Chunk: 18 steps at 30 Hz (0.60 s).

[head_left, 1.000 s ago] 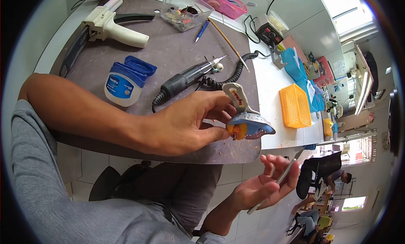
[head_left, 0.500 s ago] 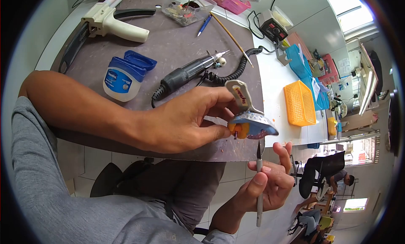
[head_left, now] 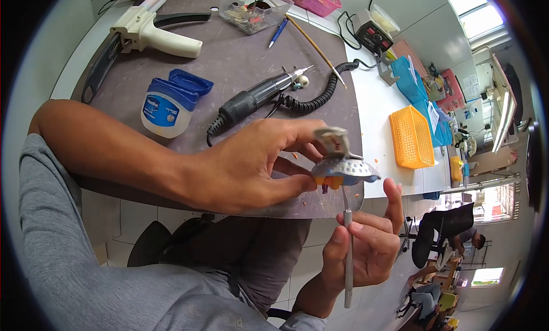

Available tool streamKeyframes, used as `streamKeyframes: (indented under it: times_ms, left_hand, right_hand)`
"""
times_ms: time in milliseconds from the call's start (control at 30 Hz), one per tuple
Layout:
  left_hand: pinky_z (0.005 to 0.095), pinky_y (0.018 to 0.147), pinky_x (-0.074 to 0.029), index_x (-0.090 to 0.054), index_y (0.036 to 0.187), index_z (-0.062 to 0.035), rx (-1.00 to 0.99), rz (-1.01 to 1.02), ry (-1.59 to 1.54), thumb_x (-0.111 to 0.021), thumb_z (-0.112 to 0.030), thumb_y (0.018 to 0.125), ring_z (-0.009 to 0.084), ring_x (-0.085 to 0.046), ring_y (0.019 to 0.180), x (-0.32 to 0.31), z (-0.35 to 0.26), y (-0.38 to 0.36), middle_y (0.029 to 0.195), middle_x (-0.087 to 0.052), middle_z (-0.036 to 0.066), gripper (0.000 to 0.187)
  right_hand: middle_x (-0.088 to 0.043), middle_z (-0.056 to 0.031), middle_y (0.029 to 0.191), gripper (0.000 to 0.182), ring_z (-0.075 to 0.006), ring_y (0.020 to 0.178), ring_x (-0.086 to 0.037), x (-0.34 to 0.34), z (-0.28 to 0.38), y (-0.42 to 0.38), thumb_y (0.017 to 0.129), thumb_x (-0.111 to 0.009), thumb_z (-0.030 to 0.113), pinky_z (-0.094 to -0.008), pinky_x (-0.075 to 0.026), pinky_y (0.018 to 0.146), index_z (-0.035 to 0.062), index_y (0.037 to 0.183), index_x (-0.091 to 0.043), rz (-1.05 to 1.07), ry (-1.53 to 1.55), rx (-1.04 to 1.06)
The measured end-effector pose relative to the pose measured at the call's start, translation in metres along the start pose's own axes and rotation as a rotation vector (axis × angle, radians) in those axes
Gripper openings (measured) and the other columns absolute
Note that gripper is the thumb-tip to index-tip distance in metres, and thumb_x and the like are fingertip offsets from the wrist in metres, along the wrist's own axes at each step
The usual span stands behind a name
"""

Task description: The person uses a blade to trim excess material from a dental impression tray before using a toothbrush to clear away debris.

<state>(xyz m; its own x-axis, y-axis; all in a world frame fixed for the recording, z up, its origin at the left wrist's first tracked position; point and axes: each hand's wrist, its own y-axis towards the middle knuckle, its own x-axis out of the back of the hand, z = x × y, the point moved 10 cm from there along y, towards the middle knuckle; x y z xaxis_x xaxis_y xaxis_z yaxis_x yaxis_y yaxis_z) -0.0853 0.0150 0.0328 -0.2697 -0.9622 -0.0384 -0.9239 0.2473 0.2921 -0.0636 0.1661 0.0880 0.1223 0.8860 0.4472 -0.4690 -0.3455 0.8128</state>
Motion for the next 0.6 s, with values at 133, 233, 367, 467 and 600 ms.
streamKeyframes:
  times_ms: [133, 233, 367, 467, 600]
  left_hand:
    - [0.0325, 0.087, -0.055, -0.054, 0.12, 0.0034, -0.039, -0.003, -0.002, -0.059, 0.001, 0.088, 0.0198, -0.06, 0.108, -0.001, -0.003, -0.001, 0.113, -0.061, 0.013, 0.033]
    - [0.0328, 0.084, -0.055, -0.052, 0.126, 0.004, -0.075, -0.015, 0.032, -0.058, 0.002, 0.087, 0.0197, -0.06, 0.107, -0.001, -0.003, -0.002, 0.115, -0.062, 0.014, 0.04]
    - [0.0328, 0.085, -0.056, -0.052, 0.127, 0.005, -0.105, 0.002, 0.077, -0.058, 0.003, 0.088, 0.0194, -0.06, 0.106, -0.003, -0.007, -0.003, 0.115, -0.062, 0.014, 0.04]
    - [0.0326, 0.086, -0.055, -0.052, 0.127, 0.0051, -0.093, -0.014, 0.081, -0.058, 0.003, 0.088, 0.0191, -0.06, 0.106, -0.001, -0.007, -0.003, 0.115, -0.062, 0.014, 0.04]
    - [0.0331, 0.087, -0.055, -0.052, 0.128, 0.0049, -0.1, -0.012, 0.083, -0.059, 0.003, 0.088, 0.0193, -0.06, 0.106, -0.002, -0.007, -0.004, 0.115, -0.062, 0.014, 0.04]
  right_hand:
    - [-0.068, -0.0043, 0.073, 0.018, -0.0393, 0.114, -0.06, -0.003, 0.004, 0.009, 0.08, -0.074, 0.015, -0.0617, -0.028, 0.11, 0.0133, 0.084, -0.057, 0.112, -0.046, 0.037]
    - [-0.069, -0.0046, 0.073, 0.019, -0.0382, 0.113, -0.062, -0.007, 0.003, 0.01, 0.079, -0.075, 0.014, -0.061, -0.03, 0.109, 0.0132, 0.084, -0.057, 0.168, -0.039, 0.026]
    - [-0.069, -0.0048, 0.073, 0.02, -0.0365, 0.11, -0.063, -0.01, 0.003, 0.01, 0.077, -0.076, 0.012, -0.0593, -0.033, 0.108, 0.0129, 0.083, -0.056, 0.189, -0.026, 0.015]
    - [-0.068, -0.0098, 0.072, 0.013, -0.0425, 0.111, -0.061, -0.011, 0.006, 0.008, 0.082, -0.069, 0.011, -0.0628, -0.027, 0.109, 0.007, 0.084, -0.056, 0.199, -0.026, 0.043]
    - [-0.068, -0.0098, 0.072, 0.013, -0.0418, 0.111, -0.061, -0.011, 0.008, 0.009, 0.082, -0.069, 0.01, -0.0623, -0.027, 0.11, 0.0076, 0.083, -0.057, 0.215, -0.054, 0.044]
